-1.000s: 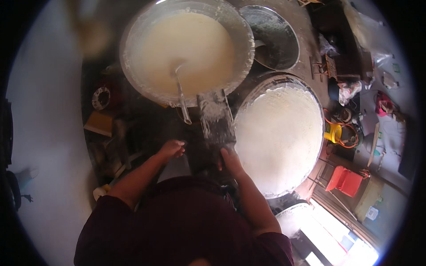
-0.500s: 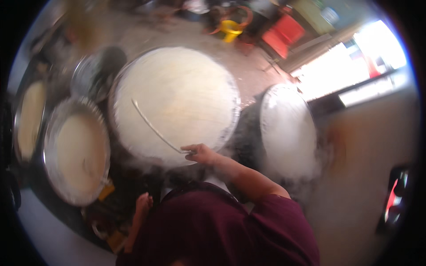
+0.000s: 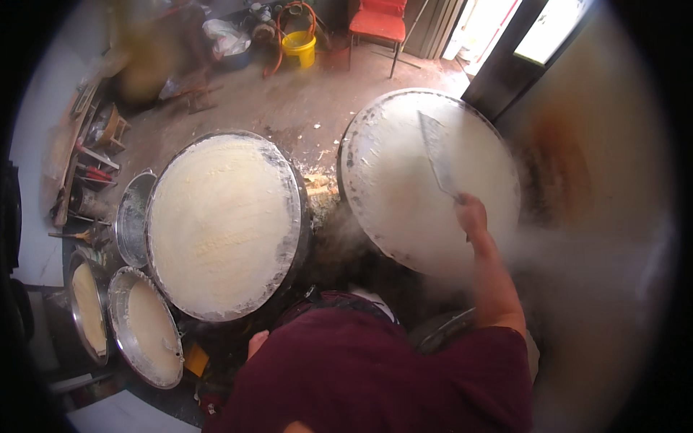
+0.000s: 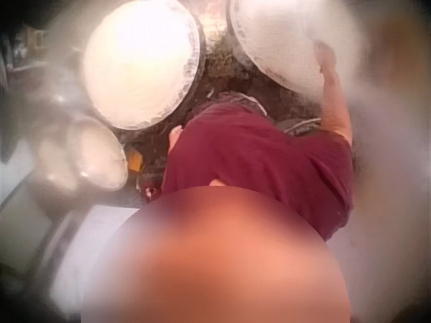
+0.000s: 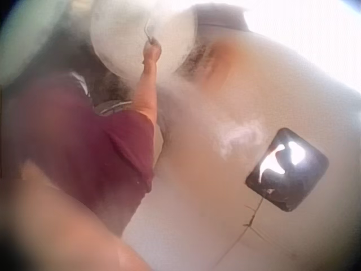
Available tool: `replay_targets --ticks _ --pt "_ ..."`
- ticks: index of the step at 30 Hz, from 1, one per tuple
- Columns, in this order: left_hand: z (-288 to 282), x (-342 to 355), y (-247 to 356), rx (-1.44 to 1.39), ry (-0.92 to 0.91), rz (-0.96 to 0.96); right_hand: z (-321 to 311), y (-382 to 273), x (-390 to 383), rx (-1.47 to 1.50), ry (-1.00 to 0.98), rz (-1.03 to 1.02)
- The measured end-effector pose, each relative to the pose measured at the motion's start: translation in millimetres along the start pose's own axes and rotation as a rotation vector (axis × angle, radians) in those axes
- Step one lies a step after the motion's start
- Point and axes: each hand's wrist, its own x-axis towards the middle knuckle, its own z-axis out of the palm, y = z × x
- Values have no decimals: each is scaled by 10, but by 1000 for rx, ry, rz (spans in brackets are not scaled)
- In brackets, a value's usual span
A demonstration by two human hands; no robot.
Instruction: The person scoops batter from a large metal bowl and spreads it onto a hot circular griddle using a flat metal tool. They cook the crepe, then use a yellow plastic scraper to lift and fold it before placing it into a metal tray. The process is repeated multiple times.
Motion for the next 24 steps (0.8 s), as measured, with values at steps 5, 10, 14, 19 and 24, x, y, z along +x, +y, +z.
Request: replay_targets --ticks 5,10,14,19,24 --pt "560 33 549 -50 35 -81 -59 -577 466 -477 -197 -211" --pt "693 22 688 4 59 -55 337 -913 604 -502 -294 -383" --pt "656 108 265 -22 117 6 402 -863 366 -318 -347 -502" --pt "524 245 -447 598 114 430 464 -772 313 229 -425 -374" --pt "474 257 -485 987 104 365 699 -914 840 622 -654 245"
